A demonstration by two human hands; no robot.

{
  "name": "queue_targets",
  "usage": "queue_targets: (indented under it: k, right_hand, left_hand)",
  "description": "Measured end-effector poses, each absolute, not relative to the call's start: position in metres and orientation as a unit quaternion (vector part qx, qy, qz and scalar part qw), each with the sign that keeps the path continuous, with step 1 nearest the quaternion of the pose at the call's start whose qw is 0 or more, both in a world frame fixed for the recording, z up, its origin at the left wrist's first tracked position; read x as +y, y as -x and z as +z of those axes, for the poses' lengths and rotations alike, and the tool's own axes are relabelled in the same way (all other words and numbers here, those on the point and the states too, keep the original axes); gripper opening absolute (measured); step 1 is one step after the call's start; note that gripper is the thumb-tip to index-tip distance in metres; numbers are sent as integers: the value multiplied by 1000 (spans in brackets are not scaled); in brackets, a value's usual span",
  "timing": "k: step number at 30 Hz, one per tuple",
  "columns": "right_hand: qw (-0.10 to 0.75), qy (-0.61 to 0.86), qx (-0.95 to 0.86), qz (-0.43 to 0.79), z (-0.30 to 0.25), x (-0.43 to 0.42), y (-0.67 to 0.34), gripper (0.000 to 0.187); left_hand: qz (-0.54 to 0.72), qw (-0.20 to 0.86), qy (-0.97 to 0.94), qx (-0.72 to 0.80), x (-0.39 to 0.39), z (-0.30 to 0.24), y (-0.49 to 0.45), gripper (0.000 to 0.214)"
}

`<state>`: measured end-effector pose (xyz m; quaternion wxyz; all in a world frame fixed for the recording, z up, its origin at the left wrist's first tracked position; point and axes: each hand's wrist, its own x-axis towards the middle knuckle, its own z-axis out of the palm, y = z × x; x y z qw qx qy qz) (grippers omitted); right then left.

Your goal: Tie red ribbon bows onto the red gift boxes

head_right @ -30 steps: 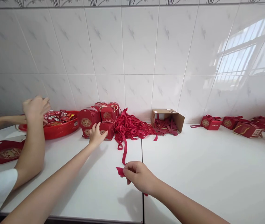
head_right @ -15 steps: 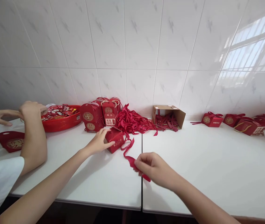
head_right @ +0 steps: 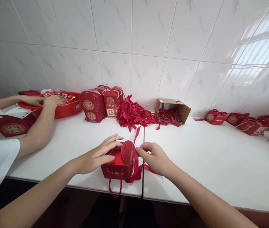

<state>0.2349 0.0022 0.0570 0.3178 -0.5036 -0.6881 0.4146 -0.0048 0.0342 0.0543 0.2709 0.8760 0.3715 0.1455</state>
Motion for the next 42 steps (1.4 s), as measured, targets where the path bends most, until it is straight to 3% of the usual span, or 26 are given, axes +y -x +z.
queue_targets:
  k: [6,14,17,19,21,24,26,30,34,37,42]
  right_hand:
    - [303,485,-716,400,59,17,-225,35]
    - [263,493,-748,358,54,28,-216,35]
    - [300,504,-759,284,54,29,-215,31]
    - [336,490,-766,247,56,31,-213,41]
    - [343,451,-779,269,60,33,-210,41]
    - [347,393,-773,357,73,34,-205,26]
    - [388,368,-748,393,87,29,-207,23]
    - [554,288,-697,352,131,1,-224,16]
    - [646,222,-672,287,161,-24,-233,23]
    - [565,292,-708,306,149,-16,-221,23]
    - [284,417,-775,380,95,23,-187,32]
  left_hand:
    - [273,239,-854,373,39,43,-18,26]
    - [329,254,-835,360,42,36,-23,14]
    - [359,261,-822,358,42,37,-25,15]
    - [393,263,-808,353,43,39,-25,14]
    - [436,249,-796,338,43,43,-25,13]
    - [495,207,-782,318,41,54,-20,12]
    - [480,189,-791,329,37,62,-12,15]
    - [312,216,-835,399,28,67,5,39]
    - [319,285,-777,462,26,53,14,31]
    - [379,362,-710,470,27,39,16,29]
    - [434,452,-628,463,22,28,15,32]
